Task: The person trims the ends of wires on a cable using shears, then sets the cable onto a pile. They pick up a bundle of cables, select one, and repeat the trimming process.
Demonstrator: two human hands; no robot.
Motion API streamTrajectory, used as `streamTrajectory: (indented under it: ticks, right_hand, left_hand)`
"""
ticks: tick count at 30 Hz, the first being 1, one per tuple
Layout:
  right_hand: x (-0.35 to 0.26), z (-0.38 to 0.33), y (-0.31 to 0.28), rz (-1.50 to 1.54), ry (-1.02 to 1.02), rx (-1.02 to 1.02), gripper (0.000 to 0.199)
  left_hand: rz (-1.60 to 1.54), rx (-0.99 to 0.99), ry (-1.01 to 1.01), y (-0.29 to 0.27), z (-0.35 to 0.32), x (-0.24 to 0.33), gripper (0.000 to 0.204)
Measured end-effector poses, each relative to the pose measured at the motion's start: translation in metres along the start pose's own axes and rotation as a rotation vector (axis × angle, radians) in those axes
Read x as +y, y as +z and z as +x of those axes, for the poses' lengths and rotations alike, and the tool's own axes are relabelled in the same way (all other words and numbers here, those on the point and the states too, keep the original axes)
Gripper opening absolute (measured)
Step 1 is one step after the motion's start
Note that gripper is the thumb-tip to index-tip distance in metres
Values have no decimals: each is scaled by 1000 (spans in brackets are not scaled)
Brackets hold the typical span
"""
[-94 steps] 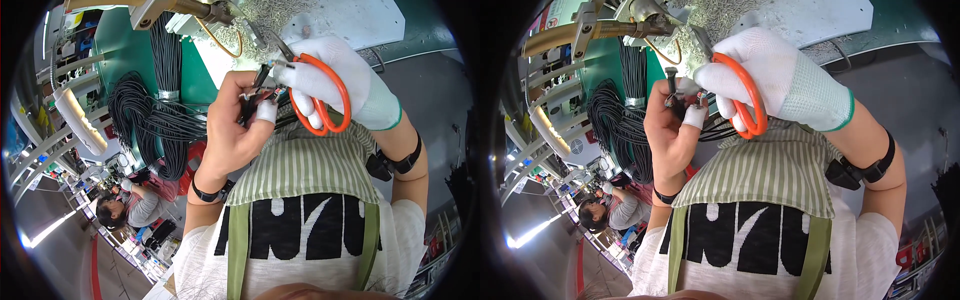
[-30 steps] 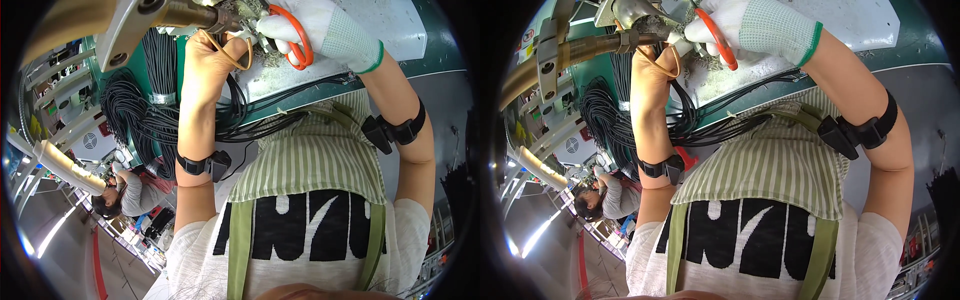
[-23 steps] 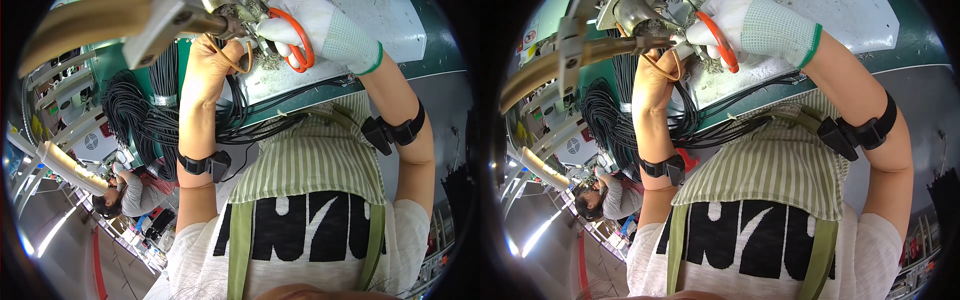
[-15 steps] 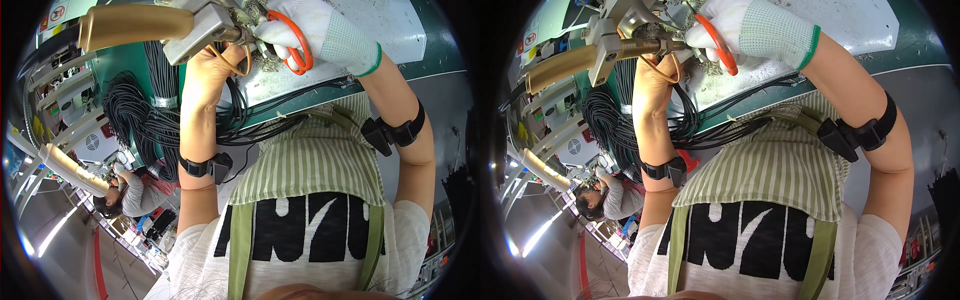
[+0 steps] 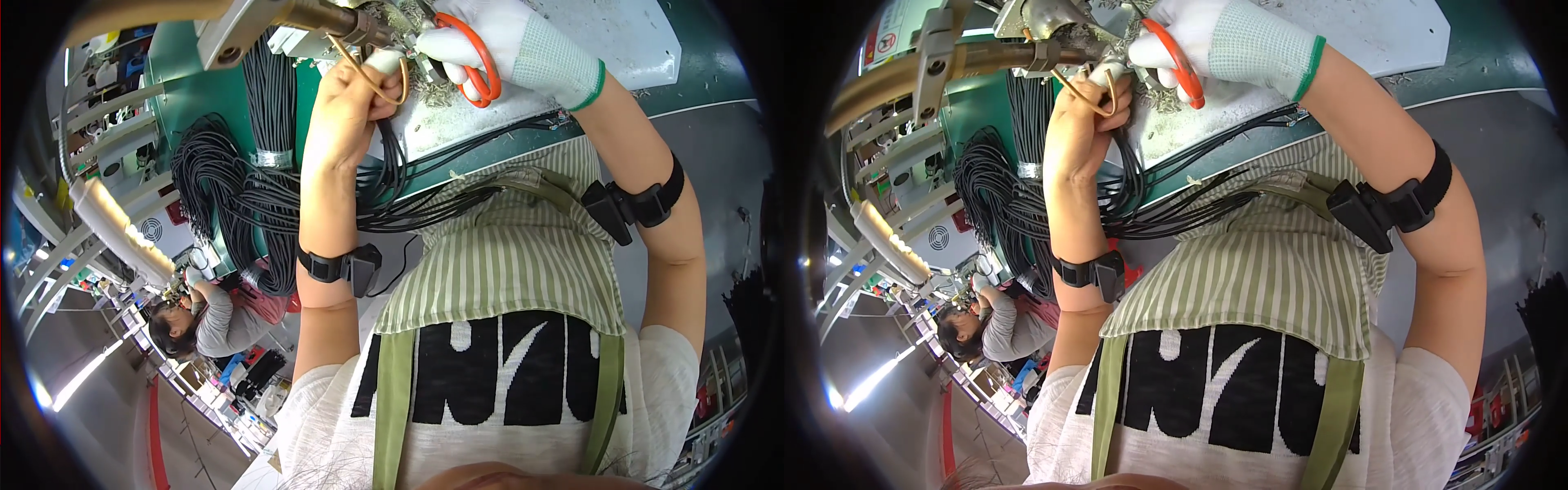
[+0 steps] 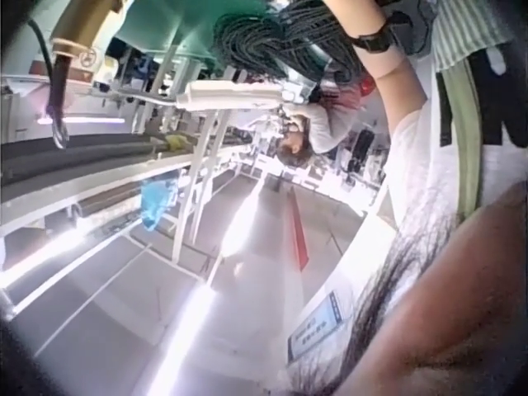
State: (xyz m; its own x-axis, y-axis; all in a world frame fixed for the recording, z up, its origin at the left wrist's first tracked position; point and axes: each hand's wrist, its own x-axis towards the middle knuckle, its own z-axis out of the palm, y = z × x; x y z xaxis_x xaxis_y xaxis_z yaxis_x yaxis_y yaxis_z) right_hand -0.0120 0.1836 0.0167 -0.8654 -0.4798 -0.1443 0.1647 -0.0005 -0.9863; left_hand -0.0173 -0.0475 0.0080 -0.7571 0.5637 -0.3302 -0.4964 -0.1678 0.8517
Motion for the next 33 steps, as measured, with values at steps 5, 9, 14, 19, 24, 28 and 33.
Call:
streamTrajectory:
  ticks: [5, 9, 14, 19, 24, 28, 33]
  right_hand:
    - [-8, -63, 3, -113, 168, -291, 23]
    - [-16, -84, 14, 46, 242, 163, 18]
    - [-22, -74, 31, 39, -35, 126, 18]
    - [-21, -87, 34, -97, -78, 91, 23]
    - [-34, -113, 25, 411, 270, 83, 27]
    - [-34, -119, 22, 452, 346, 48, 26]
    - [-15, -120, 12, -661, -276, 91, 19]
  left_hand:
    - [145, 698, 211, 43, -44, -10, 18]
    - [68, 170, 75, 46, -87, -19, 21]
    - [464, 108, -19, 90, -88, -12, 19]
    - [906, 155, 199, 97, -77, -12, 31]
    - [1519, 283, 560, 98, -63, -21, 41]
    - [1671, 302, 555, 109, -57, -17, 41]
    - [1087, 54, 209, 110, -60, -8, 31]
